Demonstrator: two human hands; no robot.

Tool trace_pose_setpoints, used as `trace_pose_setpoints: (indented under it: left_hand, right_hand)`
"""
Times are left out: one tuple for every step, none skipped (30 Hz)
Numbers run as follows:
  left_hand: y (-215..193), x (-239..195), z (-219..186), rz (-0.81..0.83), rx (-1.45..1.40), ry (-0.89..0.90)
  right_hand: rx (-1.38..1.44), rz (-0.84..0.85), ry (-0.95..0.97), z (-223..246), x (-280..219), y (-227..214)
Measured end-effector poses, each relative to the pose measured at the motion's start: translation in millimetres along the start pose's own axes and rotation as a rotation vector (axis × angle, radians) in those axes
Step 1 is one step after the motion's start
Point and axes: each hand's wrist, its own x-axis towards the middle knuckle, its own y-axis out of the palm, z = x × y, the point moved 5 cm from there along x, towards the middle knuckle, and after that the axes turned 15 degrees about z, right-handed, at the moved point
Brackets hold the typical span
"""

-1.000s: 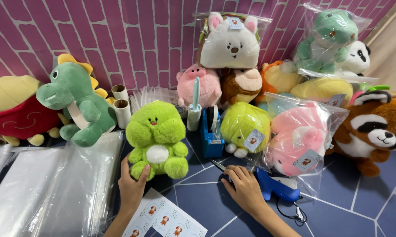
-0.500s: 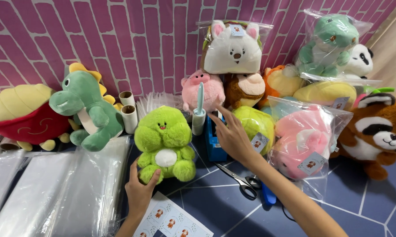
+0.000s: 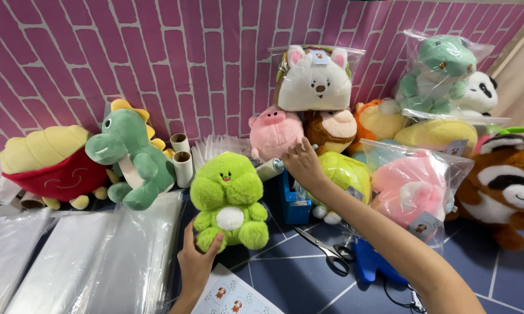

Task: A person packages a pink plush toy into a plastic bag, seals it using a tape dispenser, and then cleans a green plush toy with a lint roller.

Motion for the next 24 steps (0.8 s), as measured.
trace_pose_setpoints:
  left_hand:
    - [0.0, 0.9, 2.7, 0.0, -0.003, 0.0]
    - [0.5, 1.6, 4.5, 0.002, 0.002, 0.011]
    - [0.9, 2.3, 6.0, 0.005, 0.008, 0.021]
    - [1.0, 2.1, 5.4, 0.005, 0.005, 0.022]
    - [0.6, 1.0, 5.0, 0.002, 0.004, 0.031]
    - [0.6, 0.0, 4.5, 0.0, 0.004, 0.039]
    - [0.8, -0.9, 3.8, 0.002, 0.006, 0.041]
    - [0.6, -1.9, 3.4, -0.001, 0.007, 0.034]
    - [0.6, -2.7, 3.4, -0.008, 0.003, 0.027]
    - [0.5, -1.7, 5.3, -0.01, 0.003, 0.03]
    - [0.2, -1.5, 6.7, -0.022, 0.015, 0.042]
    - [-0.1, -1.2, 8.1, -0.035, 0.028, 0.055]
    - [-1.7, -0.3, 7.3, -0.036, 0.024, 0.06]
    - [-3.1, 1.0, 6.5, -0.038, 0.037, 0.06]
    - [-2.9, 0.2, 7.2, -0.037, 0.048, 0.055]
    - [-5.7, 1.9, 2.1, -0.036, 0.044, 0.054]
    - [-9.8, 3.1, -3.6, -0.022, 0.061, 0.08]
    - [-13.8, 4.4, -9.2, -0.008, 0.077, 0.106]
    - [-18.4, 5.0, -13.0, -0.013, 0.077, 0.102]
    - [-22.1, 5.8, -18.1, -0.002, 0.091, 0.122]
    - [-25.0, 6.3, -22.8, 0.011, 0.103, 0.14]
    - [-26.9, 7.3, -21.0, 0.008, 0.102, 0.134]
    - [-26.0, 8.2, -21.5, 0.023, 0.136, 0.175]
    - [-24.8, 8.8, -22.0, 0.037, 0.17, 0.216]
  right_hand:
    - [-0.003, 0.0, -0.002, 2.3, -7.7, -6.2]
    - [0.006, 0.078, 0.009, 3.5, -14.9, -8.8]
    - [0.014, 0.156, 0.021, 4.5, -22.4, -11.3]
    - [0.011, 0.157, 0.019, 5.4, -26.4, -14.7]
    - [0.059, 0.085, 0.033, 6.5, -32.4, -21.3]
    - [0.106, 0.014, 0.046, 7.0, -38.8, -27.8]
    - [0.106, 0.014, 0.05, 6.1, -42.1, -31.9]
    - [0.122, -0.045, 0.081, 3.6, -46.3, -39.0]
    - [0.137, -0.108, 0.108, 0.6, -49.3, -46.1]
    - [0.135, -0.111, 0.108, -2.6, -51.8, -53.0]
    - [0.218, -0.063, 0.144, -8.5, -54.2, -57.1]
    - [0.302, -0.016, 0.179, -14.0, -56.6, -60.9]
    - [0.297, -0.02, 0.178, -19.1, -56.8, -68.7]
    - [0.376, -0.014, 0.236, -27.8, -57.5, -74.5]
    - [0.456, -0.003, 0.291, -35.4, -61.0, -79.5]
    - [0.453, 0.0, 0.289, -38.6, -67.8, -86.6]
    - [0.659, 0.034, 0.31, -41.8, -74.3, -89.1]
    - [0.865, 0.07, 0.329, -44.0, -80.8, -91.1]
    - [0.869, 0.07, 0.324, -35.5, -92.7, -94.9]
    - [1.065, 0.108, 0.295, -25.7, -104.2, -94.7]
    - [1.26, 0.151, 0.263, -15.7, -116.6, -94.9]
    - [1.263, 0.155, 0.258, 4.0, -127.7, -93.0]
    - [1.382, 0.251, 0.279, 24.6, -140.9, -85.4]
    - [1.498, 0.349, 0.301, 45.7, -155.0, -78.3]
